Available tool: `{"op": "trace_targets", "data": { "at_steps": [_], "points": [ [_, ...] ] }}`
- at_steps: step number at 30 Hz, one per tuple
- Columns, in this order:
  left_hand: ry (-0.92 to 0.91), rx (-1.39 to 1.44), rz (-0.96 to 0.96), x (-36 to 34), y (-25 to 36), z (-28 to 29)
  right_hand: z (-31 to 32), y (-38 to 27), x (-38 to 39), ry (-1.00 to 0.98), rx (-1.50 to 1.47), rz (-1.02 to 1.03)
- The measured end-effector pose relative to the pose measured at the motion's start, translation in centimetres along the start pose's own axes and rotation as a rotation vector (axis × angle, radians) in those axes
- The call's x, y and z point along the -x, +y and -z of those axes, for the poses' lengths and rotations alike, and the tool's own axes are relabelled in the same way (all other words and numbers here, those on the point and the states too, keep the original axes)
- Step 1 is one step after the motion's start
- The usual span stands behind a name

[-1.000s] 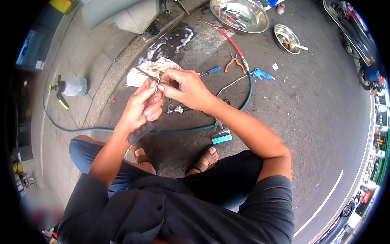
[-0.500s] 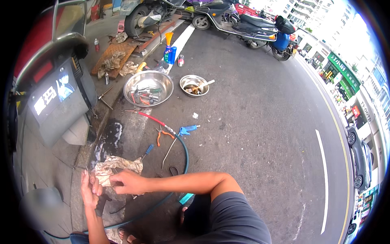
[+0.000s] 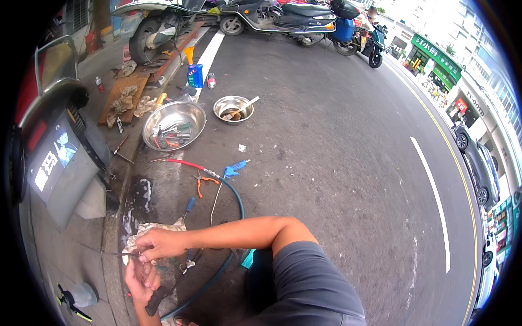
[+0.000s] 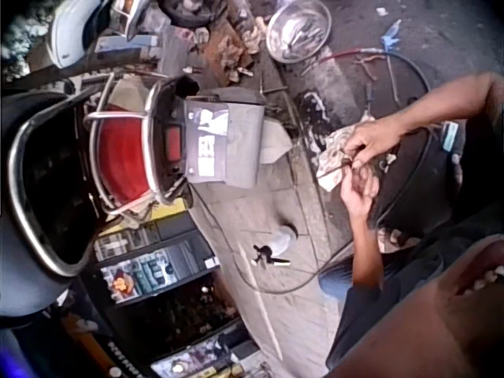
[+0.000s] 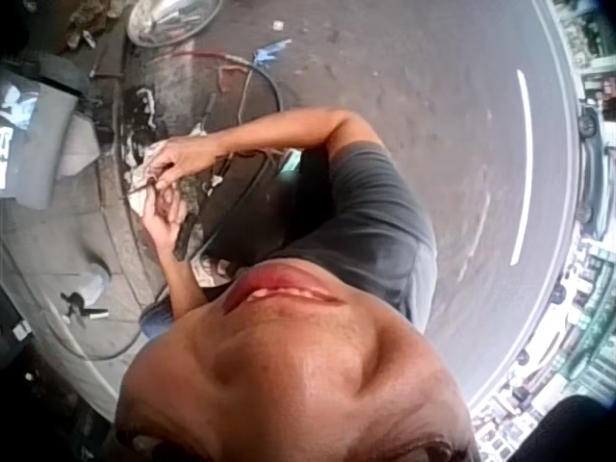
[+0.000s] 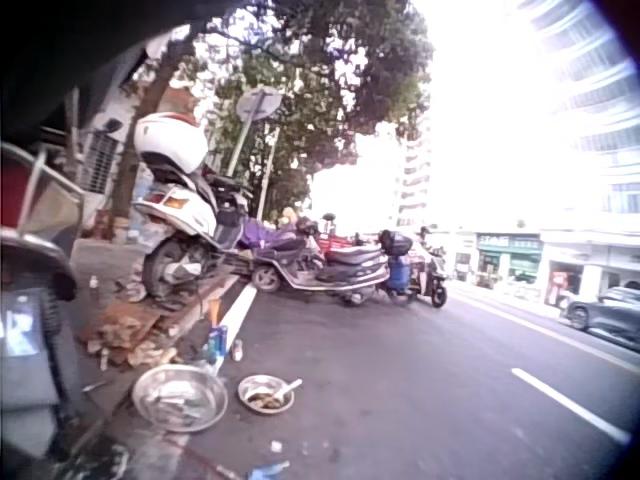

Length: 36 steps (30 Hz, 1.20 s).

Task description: The person prepares and applies sealant to a motorcycle tire valve and then uses a hand-pumped sprayer to apply liquid to the tire area.

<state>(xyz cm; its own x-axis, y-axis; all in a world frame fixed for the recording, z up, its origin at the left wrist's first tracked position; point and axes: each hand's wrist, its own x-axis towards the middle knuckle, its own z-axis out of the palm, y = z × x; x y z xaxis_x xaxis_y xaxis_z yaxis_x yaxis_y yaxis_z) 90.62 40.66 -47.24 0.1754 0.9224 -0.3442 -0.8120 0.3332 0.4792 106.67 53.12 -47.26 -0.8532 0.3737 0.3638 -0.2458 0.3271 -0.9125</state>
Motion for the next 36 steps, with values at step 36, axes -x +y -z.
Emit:
{"op": "trace_targets", "data": {
  "at_steps": [36],
  "points": [
    [0.349,-1.491,-0.506,-3.7,-1.8,5.0,-2.4,7.2,-0.7,0.159,0.298,-0.573]
  ]
}}
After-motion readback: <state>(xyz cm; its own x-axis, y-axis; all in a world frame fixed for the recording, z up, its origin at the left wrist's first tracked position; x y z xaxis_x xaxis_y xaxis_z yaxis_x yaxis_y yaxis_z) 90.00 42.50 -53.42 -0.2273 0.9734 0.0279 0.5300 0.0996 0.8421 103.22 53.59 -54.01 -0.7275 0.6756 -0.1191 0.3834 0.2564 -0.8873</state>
